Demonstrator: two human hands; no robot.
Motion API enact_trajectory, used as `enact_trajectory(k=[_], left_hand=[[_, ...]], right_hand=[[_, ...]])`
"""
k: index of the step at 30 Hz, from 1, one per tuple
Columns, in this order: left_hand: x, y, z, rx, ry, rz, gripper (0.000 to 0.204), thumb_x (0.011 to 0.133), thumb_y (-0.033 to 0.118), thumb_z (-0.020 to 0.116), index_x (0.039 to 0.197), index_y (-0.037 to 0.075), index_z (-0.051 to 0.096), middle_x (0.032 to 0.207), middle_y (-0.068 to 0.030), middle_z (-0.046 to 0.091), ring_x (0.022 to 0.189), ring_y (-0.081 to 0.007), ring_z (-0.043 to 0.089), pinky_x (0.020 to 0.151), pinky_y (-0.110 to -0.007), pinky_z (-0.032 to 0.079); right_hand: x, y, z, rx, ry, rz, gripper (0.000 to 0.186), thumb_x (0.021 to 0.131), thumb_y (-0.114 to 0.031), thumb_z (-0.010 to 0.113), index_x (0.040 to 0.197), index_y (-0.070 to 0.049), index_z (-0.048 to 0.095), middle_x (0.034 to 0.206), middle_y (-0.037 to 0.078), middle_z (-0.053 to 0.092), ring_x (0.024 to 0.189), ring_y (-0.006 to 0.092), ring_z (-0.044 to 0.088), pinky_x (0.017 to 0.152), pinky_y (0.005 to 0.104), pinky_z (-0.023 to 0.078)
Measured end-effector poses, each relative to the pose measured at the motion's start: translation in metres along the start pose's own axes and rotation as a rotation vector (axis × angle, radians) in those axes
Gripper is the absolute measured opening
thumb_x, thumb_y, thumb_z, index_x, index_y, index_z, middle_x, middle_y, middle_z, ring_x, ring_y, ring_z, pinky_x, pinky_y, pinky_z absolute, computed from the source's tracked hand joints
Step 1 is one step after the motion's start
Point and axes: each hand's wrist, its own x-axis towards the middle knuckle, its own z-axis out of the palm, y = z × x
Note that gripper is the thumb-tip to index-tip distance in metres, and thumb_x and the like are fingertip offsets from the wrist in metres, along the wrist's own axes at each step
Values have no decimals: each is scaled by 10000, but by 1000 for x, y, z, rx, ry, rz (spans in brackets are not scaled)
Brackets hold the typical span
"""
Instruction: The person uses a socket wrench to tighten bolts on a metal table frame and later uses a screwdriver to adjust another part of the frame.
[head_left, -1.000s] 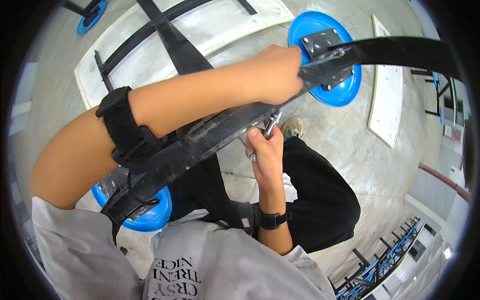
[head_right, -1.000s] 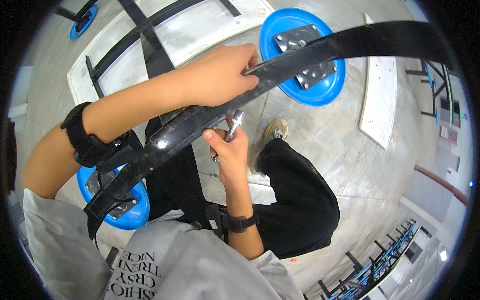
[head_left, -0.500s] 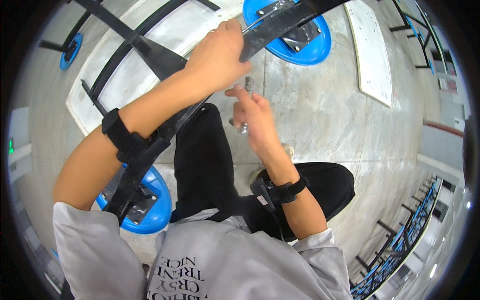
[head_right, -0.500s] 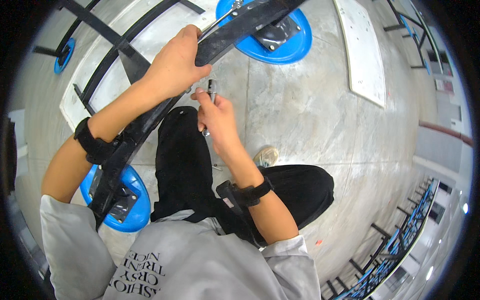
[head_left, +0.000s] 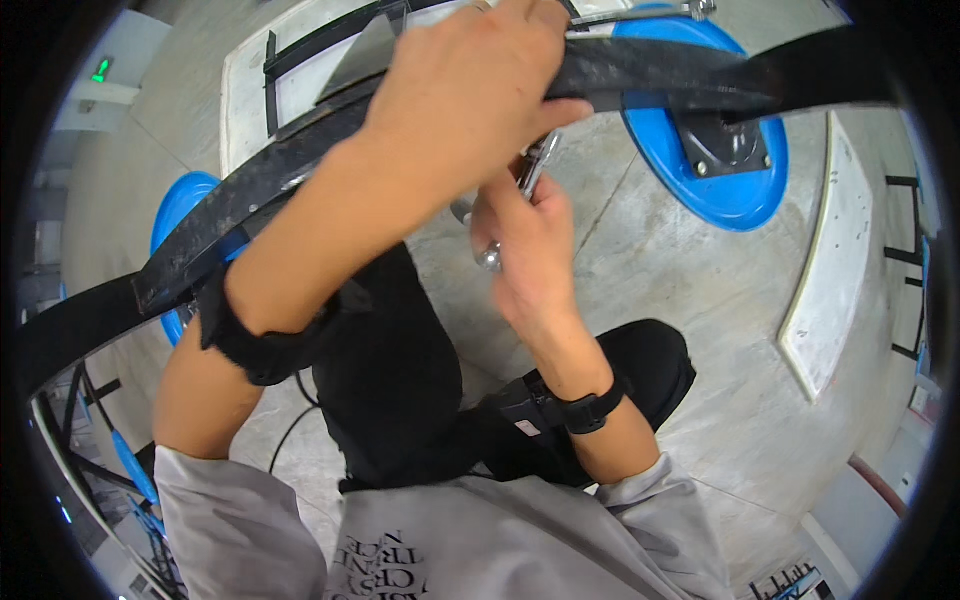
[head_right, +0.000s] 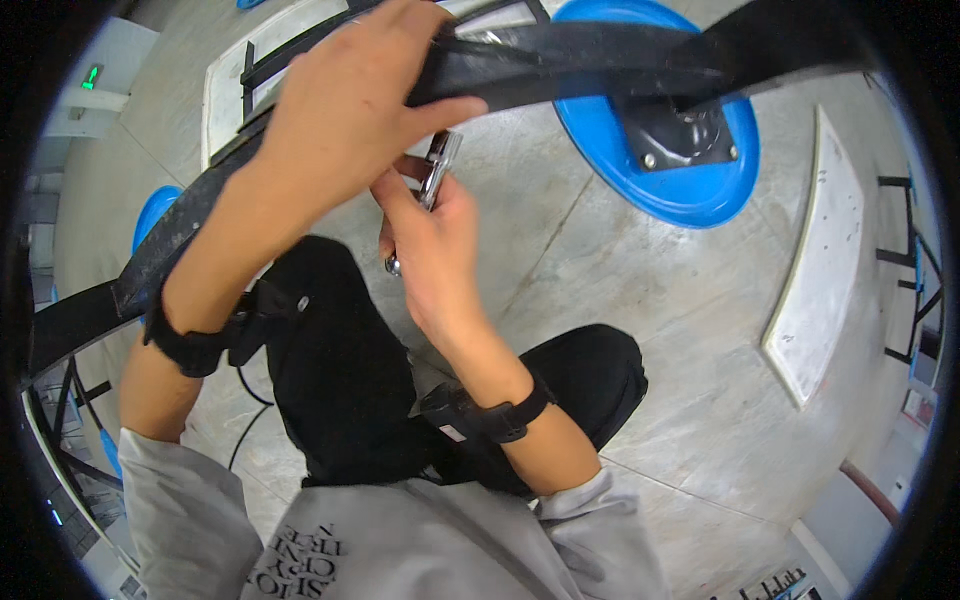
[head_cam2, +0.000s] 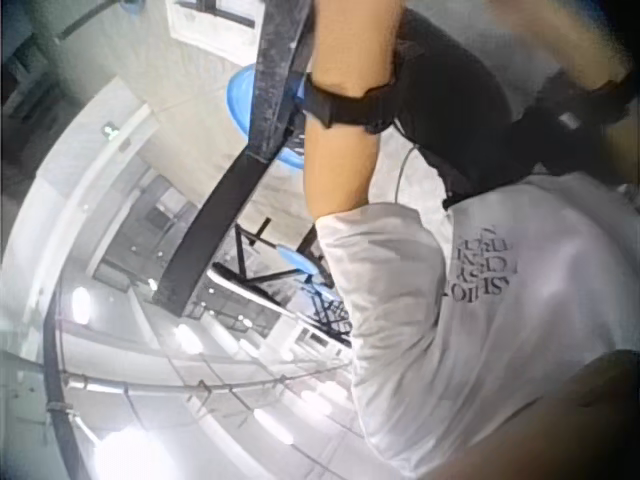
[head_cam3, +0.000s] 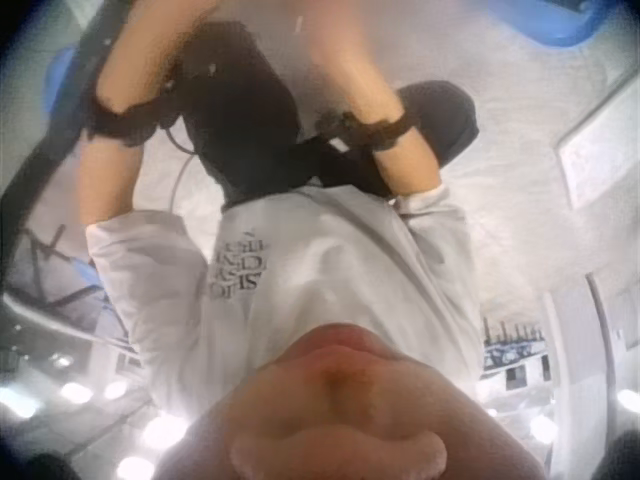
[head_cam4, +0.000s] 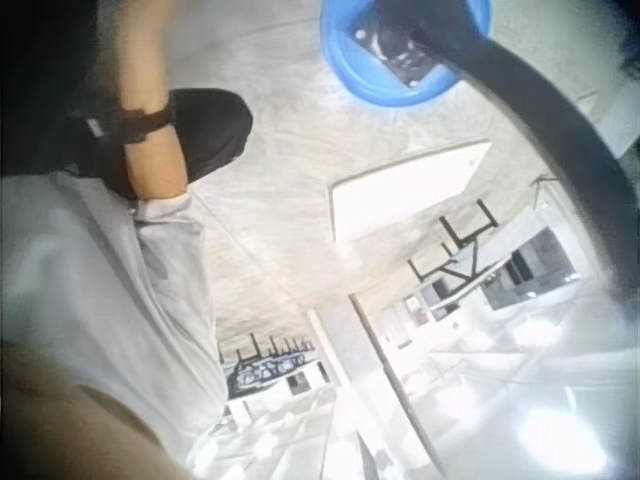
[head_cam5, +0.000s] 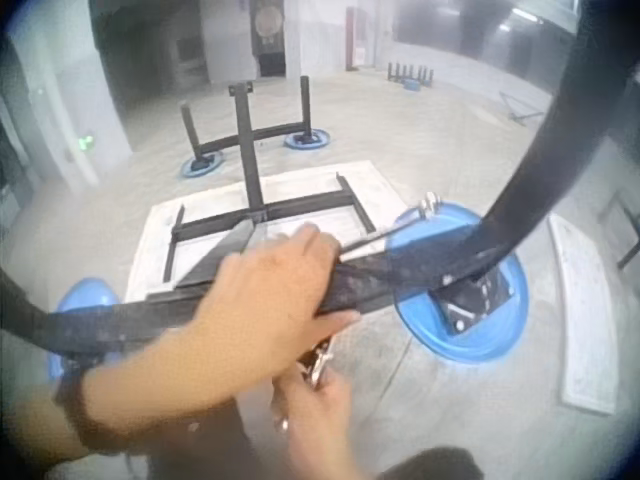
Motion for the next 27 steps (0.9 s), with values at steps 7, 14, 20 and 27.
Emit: enact_trajectory(k=[7, 14, 20, 27], left_hand=[[22, 6, -17, 1, -286, -15, 442, 691, 336, 682, 933, -9, 547, 759, -173, 591, 706, -322, 586, 626, -372, 461], [21, -1, -6, -250, -154, 17, 483, 663, 355, 726, 898, -38, 574, 608, -126, 540, 521, -200, 491, 521, -306, 407], [27, 5, 4, -99, -132, 105, 509, 672, 422, 697, 889, -24, 585, 602, -120, 542, 518, -209, 504, 527, -310, 412], [20, -9, 3, -146, -84, 221, 532, 673, 448, 668, 909, -22, 588, 629, -153, 561, 571, -261, 566, 574, -345, 438]], right_hand=[[8, -14, 4, -37, 67, -76, 203, 750, -157, 662, 855, -1, 587, 600, -21, 525, 462, 49, 401, 431, 202, 293], [8, -8, 11, 56, 147, -219, 191, 682, -108, 705, 740, 9, 565, 513, -50, 432, 447, 17, 340, 414, 209, 253], [8, 8, 9, -45, 246, -348, 190, 670, -100, 701, 744, 18, 570, 508, -18, 472, 436, 43, 384, 410, 226, 289], [8, 28, 18, -104, 297, -410, 172, 665, -105, 703, 704, 17, 588, 503, -7, 484, 425, 55, 384, 408, 237, 290]])
